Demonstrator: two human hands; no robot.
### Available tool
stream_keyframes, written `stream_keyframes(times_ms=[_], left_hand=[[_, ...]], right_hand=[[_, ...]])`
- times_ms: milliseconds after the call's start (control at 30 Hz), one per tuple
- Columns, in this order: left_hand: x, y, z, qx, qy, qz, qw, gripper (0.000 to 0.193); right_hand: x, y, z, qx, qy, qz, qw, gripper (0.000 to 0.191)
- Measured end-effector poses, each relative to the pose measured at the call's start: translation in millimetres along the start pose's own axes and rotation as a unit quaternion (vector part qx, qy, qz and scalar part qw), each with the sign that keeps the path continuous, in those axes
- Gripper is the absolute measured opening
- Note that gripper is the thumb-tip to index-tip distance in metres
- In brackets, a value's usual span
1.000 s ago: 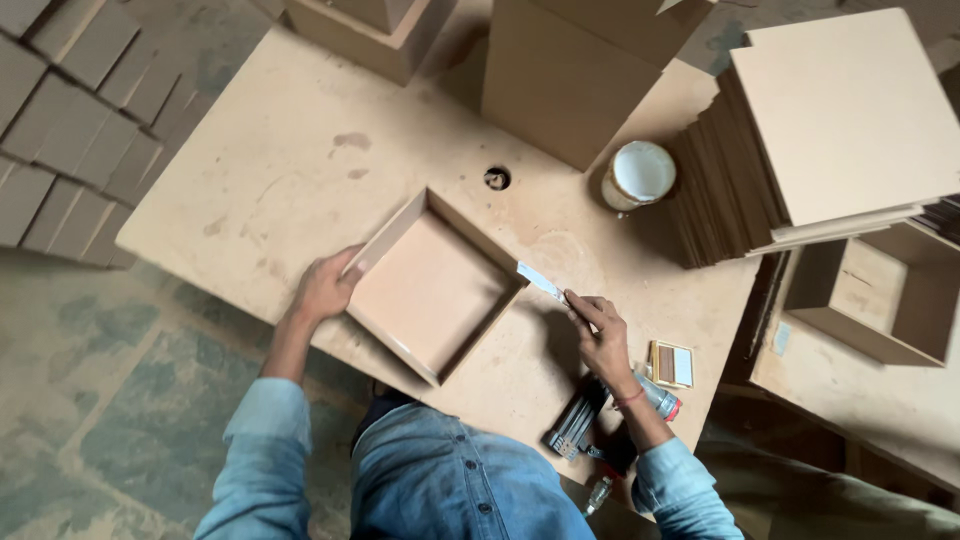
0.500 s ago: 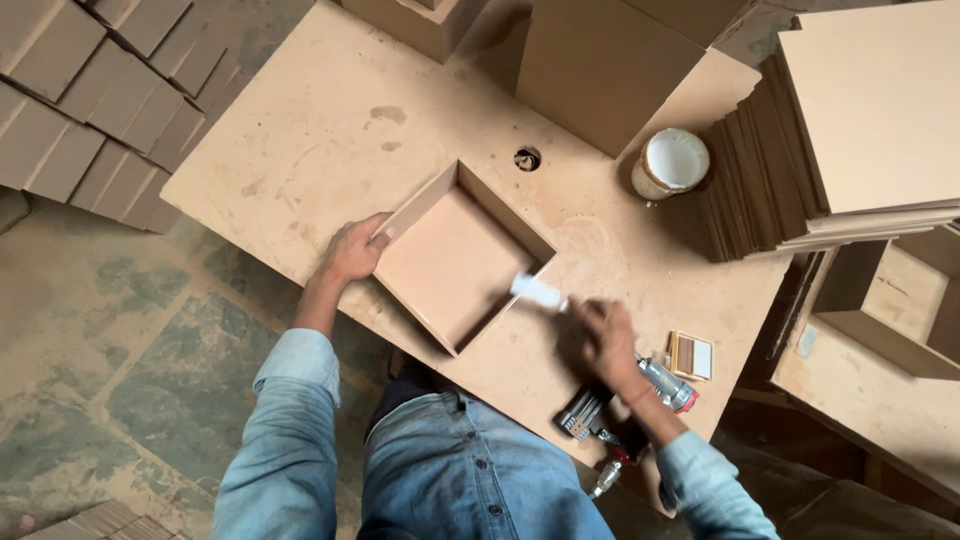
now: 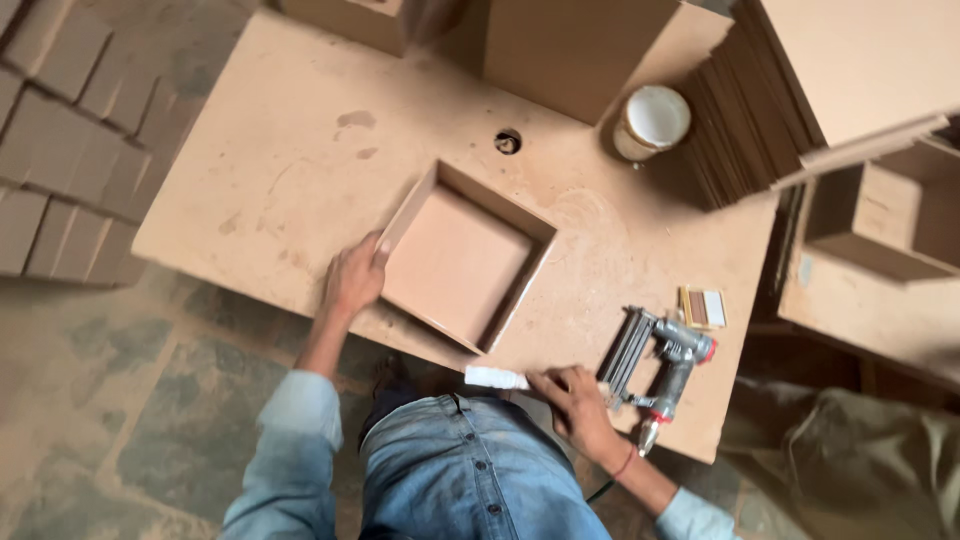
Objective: The person assembles small cardboard boxes by applying glue to the edges and securing them with a pneumatic nail gun. They repeatedly glue, staple, and stack finished boxes on the workbench.
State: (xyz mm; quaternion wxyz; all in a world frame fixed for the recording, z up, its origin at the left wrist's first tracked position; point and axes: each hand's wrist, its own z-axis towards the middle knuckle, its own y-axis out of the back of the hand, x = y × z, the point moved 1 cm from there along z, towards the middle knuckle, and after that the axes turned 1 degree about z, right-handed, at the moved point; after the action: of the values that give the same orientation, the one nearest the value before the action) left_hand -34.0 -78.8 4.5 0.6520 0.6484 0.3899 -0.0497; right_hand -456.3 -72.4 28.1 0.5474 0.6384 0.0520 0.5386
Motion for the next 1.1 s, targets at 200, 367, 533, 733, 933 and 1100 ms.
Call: stream_keyframes(times_ms=[200,367,533,733,933,1100], left_hand=[[25.6,-7.8,-64.4,0.009,-0.007,-0.016,1.000,0.040],[53.1,29.5,-60.7,0.016,-0.087,-0.093,0.992,0.041],[64.6,69.9,-24.0,0.049,-0.149,-0.083,0.984,0.037],[47.7,92.7,3.1,0.077,-0.362,-0.046,0.928,0.051],[13.5,85.9,35.0,0.111,-0.593,0.132,0.787,0.090],[20.5,51.9,39.6,0.134,-0.600,0.199,0.764,0.051]], right_hand=[[79.4,-43.4,-23.7,-0.240,-0.251,0.109,0.931,0.033],[116.9,-103.3,-16.7,-0.322,-0.388,0.002,0.863,0.034],[180.0,-163.8,-0.6,-0.323,-0.262,-0.072,0.907,0.059],[176.6,-149.1,7.2,-0.390,-0.397,-0.131,0.820,0.046],[221.6,-197.2,33.4,-0.259,-0.259,-0.085,0.927,0.066],[209.4,-185.1,32.9,-0.290,-0.242,-0.059,0.924,0.057]])
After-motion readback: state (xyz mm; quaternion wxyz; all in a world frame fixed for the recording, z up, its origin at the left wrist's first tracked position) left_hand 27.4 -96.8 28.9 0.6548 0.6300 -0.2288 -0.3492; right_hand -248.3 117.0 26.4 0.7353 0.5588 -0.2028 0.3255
